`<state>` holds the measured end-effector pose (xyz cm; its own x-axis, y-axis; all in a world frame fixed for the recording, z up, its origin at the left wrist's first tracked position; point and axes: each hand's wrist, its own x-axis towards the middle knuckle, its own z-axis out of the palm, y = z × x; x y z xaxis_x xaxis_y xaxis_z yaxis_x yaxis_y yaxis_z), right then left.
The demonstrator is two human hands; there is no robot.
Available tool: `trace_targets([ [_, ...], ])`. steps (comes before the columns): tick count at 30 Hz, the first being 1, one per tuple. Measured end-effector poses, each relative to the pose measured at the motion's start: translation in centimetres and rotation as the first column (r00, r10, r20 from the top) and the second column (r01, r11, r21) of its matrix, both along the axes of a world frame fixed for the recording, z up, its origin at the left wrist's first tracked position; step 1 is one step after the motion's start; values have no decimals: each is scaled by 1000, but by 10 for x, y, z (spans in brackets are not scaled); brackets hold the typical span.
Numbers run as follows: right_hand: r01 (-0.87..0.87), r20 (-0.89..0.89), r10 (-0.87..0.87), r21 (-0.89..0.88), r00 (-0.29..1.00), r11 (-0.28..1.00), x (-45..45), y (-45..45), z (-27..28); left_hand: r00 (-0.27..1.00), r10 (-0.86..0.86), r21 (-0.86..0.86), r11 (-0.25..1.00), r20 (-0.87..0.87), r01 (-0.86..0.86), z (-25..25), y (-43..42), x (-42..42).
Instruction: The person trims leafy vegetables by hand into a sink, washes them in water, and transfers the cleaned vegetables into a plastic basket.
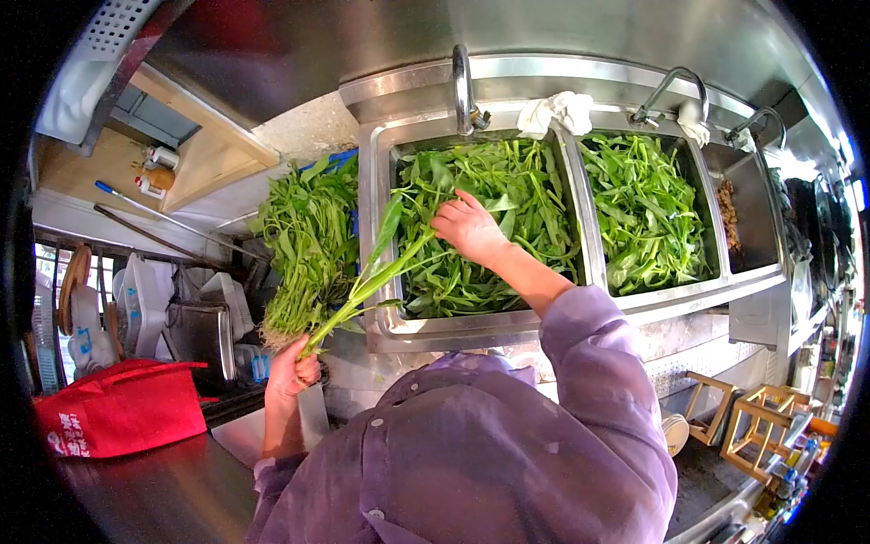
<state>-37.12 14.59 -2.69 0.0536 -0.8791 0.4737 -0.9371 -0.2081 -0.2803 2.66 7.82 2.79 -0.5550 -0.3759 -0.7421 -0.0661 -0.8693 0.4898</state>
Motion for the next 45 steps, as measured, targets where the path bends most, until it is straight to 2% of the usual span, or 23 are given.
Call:
trace_targets([
  [3,-60,256,80,-83,963,995,-3,-2,-13,999,29,65,998,-21,-28,-7,3,0],
  [5,-163,867,-240,339,436,926,0,-5,-9,998,-25,22,999,-49,26,-5,10,-15],
  [7,-180,906,-165,250,390,951,-1,-12,-17,998,-53,21,998,-44,54,-4,10,-27],
  [9,-100,982,-185,188,32,977,0,-21,-32,993,-111,36,993,-37,112,-6,7,-37],
  [11,-61,982,-189,190,21,980,-5,-28,-45,988,-151,17,988,-29,152,-4,5,-54],
  [14,51,930,-358,363,-86,931,-14,-27,-47,983,-183,-2,983,11,183,-1,3,-67],
  [15,83,781,-525,580,-338,810,-30,-26,-23,982,-188,2,982,5,188,-5,2,-63],
  [16,272,780,-522,615,-344,740,-57,-19,-31,981,-193,8,981,0,193,-7,1,-59],
  [17,445,866,-406,499,-292,744,-87,-13,-61,981,-194,6,981,2,194,-5,3,-53],
  [18,584,882,-467,349,59,733,-115,-7,-94,986,-157,-9,987,49,157,-1,5,-45],
  [19,666,405,-855,544,323,510,-116,6,-52,989,-116,-18,993,94,118,0,7,-40],
  [21,828,110,-850,192,516,527,-92,11,-31,986,-131,-13,991,99,133,-5,4,-33],
  [26,324,-109,-329,-66,938,944,-8,16,36,991,-133,39,990,15,132,-13,-3,-36],
  [27,99,-173,-136,-208,975,973,1,15,41,991,-136,39,990,16,135,-12,-4,-37],
  [30,-112,-149,97,-98,984,989,4,13,16,979,-163,-58,984,121,171,-5,-9,-41],
  [33,-158,105,138,216,985,963,-4,14,-5,970,-209,-77,973,125,219,-2,-11,-41],
  [35,17,139,-25,62,990,998,-22,2,-37,975,-186,-55,979,118,194,-4,-6,-44],
  [36,169,512,-285,261,810,950,-35,1,-22,982,-171,-49,983,80,175,-5,-4,-41],
  [37,210,723,-529,491,444,846,-42,2,0,983,-168,-46,984,79,172,-8,-3,-38],
  [38,208,721,-531,493,446,845,-41,3,6,984,-175,-15,984,35,176,-12,-2,-35],
  [40,131,222,-167,168,961,977,-30,0,12,983,-182,15,983,-4,182,-16,-3,-32],
  [41,-10,72,5,64,997,998,-19,-2,12,980,-197,15,980,10,197,-18,-5,-33],
  [45,-226,128,188,453,974,863,21,7,24,984,-173,-46,983,44,175,-16,-6,-41],
])
